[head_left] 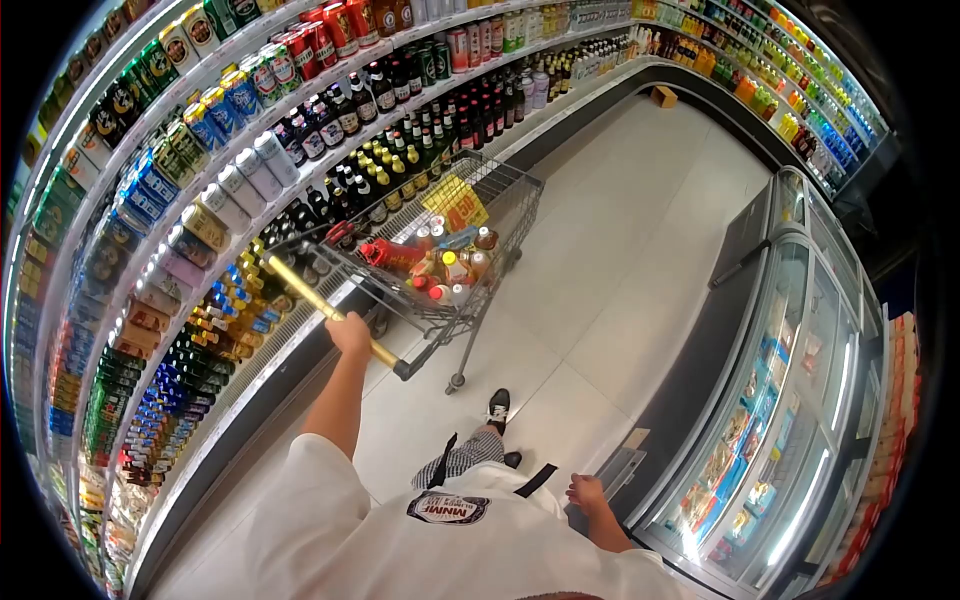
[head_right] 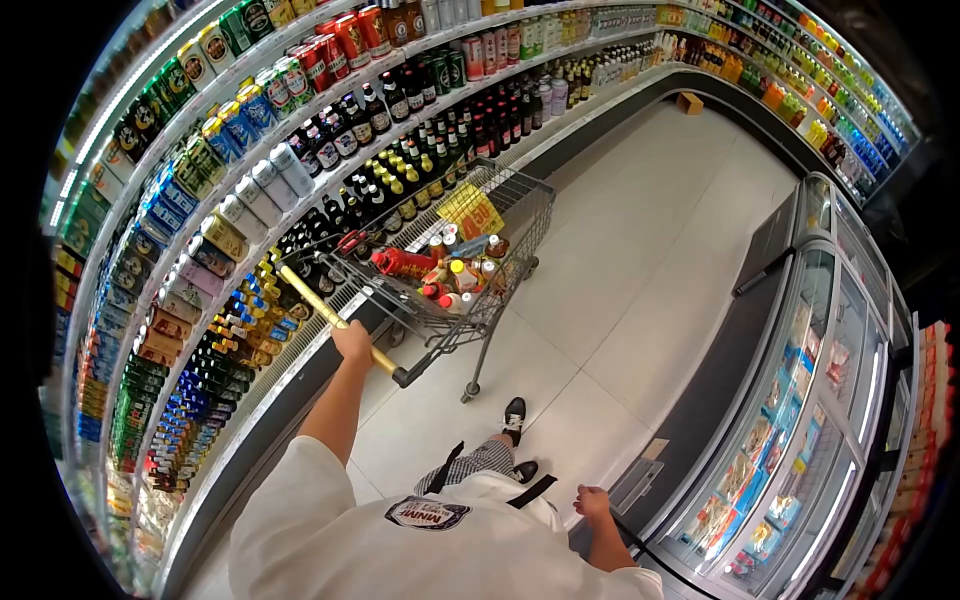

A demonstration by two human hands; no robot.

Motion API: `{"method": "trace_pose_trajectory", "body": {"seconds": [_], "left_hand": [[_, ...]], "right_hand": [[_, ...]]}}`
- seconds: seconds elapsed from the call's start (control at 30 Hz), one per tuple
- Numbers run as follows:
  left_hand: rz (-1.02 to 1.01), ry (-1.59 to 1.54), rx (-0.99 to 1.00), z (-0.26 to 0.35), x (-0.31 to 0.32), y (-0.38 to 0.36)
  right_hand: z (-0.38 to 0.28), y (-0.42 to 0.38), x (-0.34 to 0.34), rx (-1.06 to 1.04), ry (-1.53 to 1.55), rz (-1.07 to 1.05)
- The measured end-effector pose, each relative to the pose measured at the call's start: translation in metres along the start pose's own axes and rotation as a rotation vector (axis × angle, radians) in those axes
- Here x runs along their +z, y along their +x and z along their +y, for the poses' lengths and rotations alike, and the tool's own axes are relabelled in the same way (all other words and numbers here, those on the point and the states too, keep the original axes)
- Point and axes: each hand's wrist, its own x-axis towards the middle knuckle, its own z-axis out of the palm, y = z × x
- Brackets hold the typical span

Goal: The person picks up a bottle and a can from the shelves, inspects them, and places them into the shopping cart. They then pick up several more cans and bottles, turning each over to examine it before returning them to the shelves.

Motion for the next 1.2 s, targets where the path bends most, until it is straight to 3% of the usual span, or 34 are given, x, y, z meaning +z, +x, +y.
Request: {"method": "trace_pose_trajectory", "body": {"seconds": [0.1,0.17,0.43,0.6,0.7,0.9,1.03,1.2], "left_hand": [[-0.085,-0.162,-0.040,0.016,0.014,-0.014],[-0.014,-0.184,0.013,0.005,0.036,-0.003],[-0.082,-0.269,0.059,0.016,0.095,-0.014],[-0.060,-0.279,0.079,0.032,0.130,-0.034],[-0.070,-0.317,0.088,0.029,0.154,-0.033],[-0.102,-0.316,0.063,0.057,0.190,-0.049],[-0.100,-0.377,0.089,0.069,0.216,-0.058],[-0.138,-0.358,0.048,0.086,0.245,-0.068]], "right_hand": [[-0.016,0.012,0.015,0.013,0.000,-0.037],[-0.030,0.019,0.022,0.011,-0.007,-0.055],[-0.134,0.017,0.009,-0.138,-0.362,-0.100],[-0.188,0.093,-0.019,0.013,-0.268,-0.075],[-0.237,0.143,-0.037,-0.086,-0.370,-0.038],[-0.381,0.143,-0.006,-0.330,-0.270,-0.056],[-0.423,0.138,0.030,-0.404,-0.311,-0.151],[-0.428,0.128,0.029,-0.445,-0.403,-0.212]]}}
